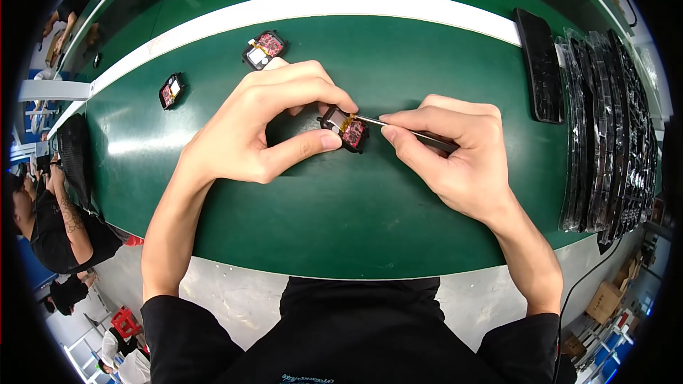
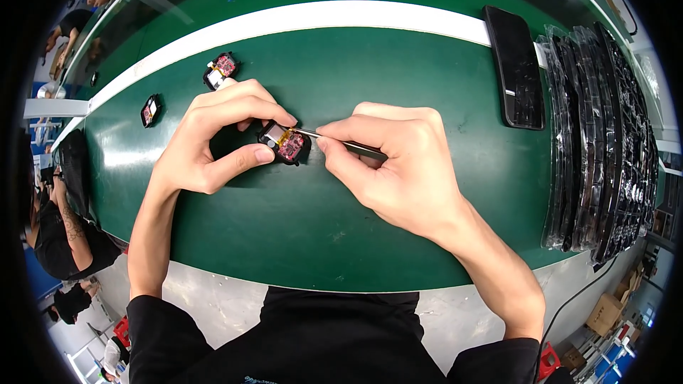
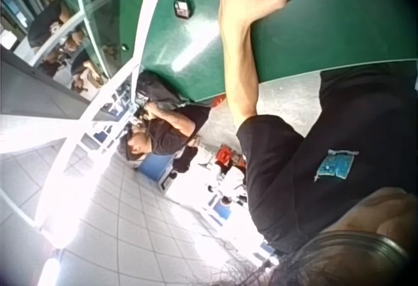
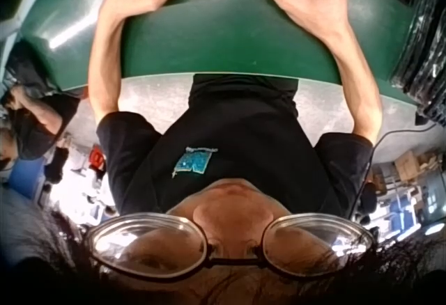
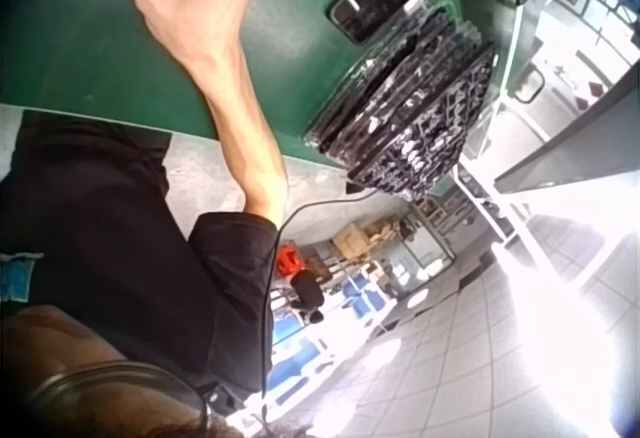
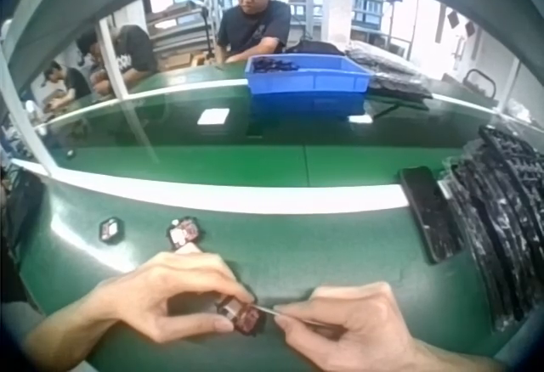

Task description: Using tweezers to install small internal components into smartwatch casings on an assembly line.

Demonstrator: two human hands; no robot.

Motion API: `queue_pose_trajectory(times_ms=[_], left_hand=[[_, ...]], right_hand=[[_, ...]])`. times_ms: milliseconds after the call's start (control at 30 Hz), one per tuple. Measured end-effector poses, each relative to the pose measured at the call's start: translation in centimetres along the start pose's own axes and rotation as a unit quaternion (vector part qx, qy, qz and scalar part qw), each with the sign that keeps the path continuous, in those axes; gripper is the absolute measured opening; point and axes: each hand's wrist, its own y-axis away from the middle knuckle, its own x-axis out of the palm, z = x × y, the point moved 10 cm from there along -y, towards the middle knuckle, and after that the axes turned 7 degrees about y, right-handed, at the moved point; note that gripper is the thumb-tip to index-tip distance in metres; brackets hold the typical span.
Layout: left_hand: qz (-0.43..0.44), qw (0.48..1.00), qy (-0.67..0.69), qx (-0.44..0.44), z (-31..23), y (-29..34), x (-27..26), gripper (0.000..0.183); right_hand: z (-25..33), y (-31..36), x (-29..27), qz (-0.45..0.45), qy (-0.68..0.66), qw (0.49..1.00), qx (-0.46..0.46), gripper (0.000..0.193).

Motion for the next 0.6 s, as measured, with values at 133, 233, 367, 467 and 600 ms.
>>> queue_pose_trajectory(times_ms=[133, 233, 367, 467, 600], left_hand=[[0.002, 1.000, 0.007, -0.011, 0.27, -0.09, 0.01, 0.038], [0.003, 1.000, 0.001, -0.017, 0.42, -0.05, 0.07, 0.038], [0.001, 1.000, -0.013, 0.008, -0.22, -0.09, 0.03, 0.038], [0.000, 1.000, -0.022, 0.016, -0.37, -0.08, 0.07, 0.037], [0.002, 1.000, -0.020, 0.016, -0.28, -0.07, 0.14, 0.036]], right_hand=[[0.02, 0.07, -0.05, -0.008, 0.009, 1.000, -0.004, 0.010], [-0.03, 0.11, 0.03, -0.009, 0.011, 1.000, -0.004, 0.010], [-0.21, 0.25, 0.26, -0.005, 0.007, 1.000, 0.006, 0.014], [-0.17, 0.29, 0.21, -0.010, 0.008, 1.000, 0.001, 0.014], [-0.03, 0.30, -0.15, -0.020, 0.016, 1.000, 0.002, 0.014]])
